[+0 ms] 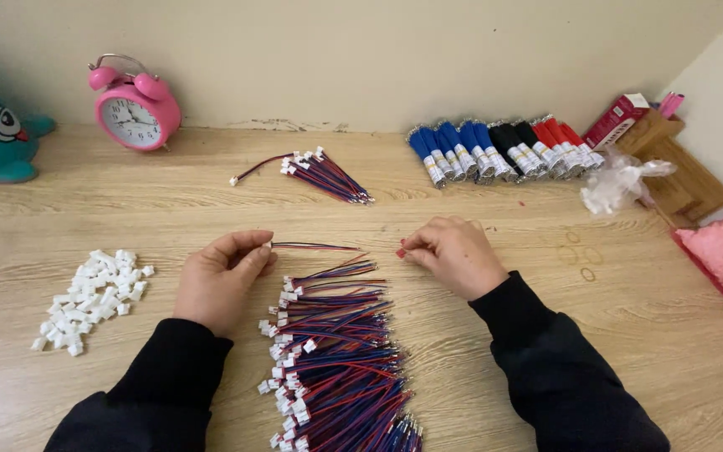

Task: Assembling small electrical wire connectors by manually inserting wires into plastic housings

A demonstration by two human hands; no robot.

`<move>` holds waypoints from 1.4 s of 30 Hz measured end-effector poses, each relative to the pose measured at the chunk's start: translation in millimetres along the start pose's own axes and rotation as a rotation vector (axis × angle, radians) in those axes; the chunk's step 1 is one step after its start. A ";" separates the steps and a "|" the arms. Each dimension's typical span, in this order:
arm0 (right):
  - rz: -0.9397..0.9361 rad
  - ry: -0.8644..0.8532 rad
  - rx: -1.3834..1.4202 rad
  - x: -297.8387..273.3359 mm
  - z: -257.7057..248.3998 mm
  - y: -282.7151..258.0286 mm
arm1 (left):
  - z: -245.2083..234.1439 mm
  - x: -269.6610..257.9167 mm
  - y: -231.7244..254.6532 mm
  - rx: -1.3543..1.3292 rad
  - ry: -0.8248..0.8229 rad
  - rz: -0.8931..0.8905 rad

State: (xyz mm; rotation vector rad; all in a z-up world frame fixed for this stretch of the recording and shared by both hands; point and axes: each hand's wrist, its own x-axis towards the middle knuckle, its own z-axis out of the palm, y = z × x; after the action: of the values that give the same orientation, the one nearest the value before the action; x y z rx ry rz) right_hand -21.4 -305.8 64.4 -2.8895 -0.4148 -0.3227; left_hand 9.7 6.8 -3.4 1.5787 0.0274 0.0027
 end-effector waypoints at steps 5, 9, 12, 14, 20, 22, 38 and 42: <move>0.100 -0.009 -0.122 4.3 12.0 18.7 | 1.4 -0.4 -3.2 -0.093 -0.027 0.027; 0.103 -0.054 -0.071 7.9 9.2 14.9 | 2.6 -0.7 -4.1 -0.146 -0.039 0.020; 0.080 -0.081 -0.117 10.9 5.7 7.1 | 2.2 -1.3 -3.3 -0.112 -0.054 0.026; 0.060 -0.068 -0.130 11.5 10.0 9.8 | 1.8 -1.2 -2.6 -0.111 -0.057 0.022; 0.009 0.000 -0.170 13.4 23.4 17.8 | 2.9 -2.1 -0.1 -0.053 -0.037 0.003; -0.016 0.021 -0.183 16.9 29.6 25.5 | 3.4 -1.7 1.0 -0.011 -0.016 -0.002; 0.037 0.042 1.188 53.2 28.5 -116.1 | -1.5 14.1 -18.5 -0.435 -0.035 -0.011; -0.046 0.063 0.976 54.8 26.5 -130.2 | -0.7 12.7 -18.5 -0.471 -0.047 0.004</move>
State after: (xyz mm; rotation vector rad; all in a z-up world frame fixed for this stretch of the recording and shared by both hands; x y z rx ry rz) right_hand -3.9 -163.4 74.4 -1.9153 -0.4586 -0.1482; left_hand 22.1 7.9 -22.1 1.1079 -0.0132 -0.0235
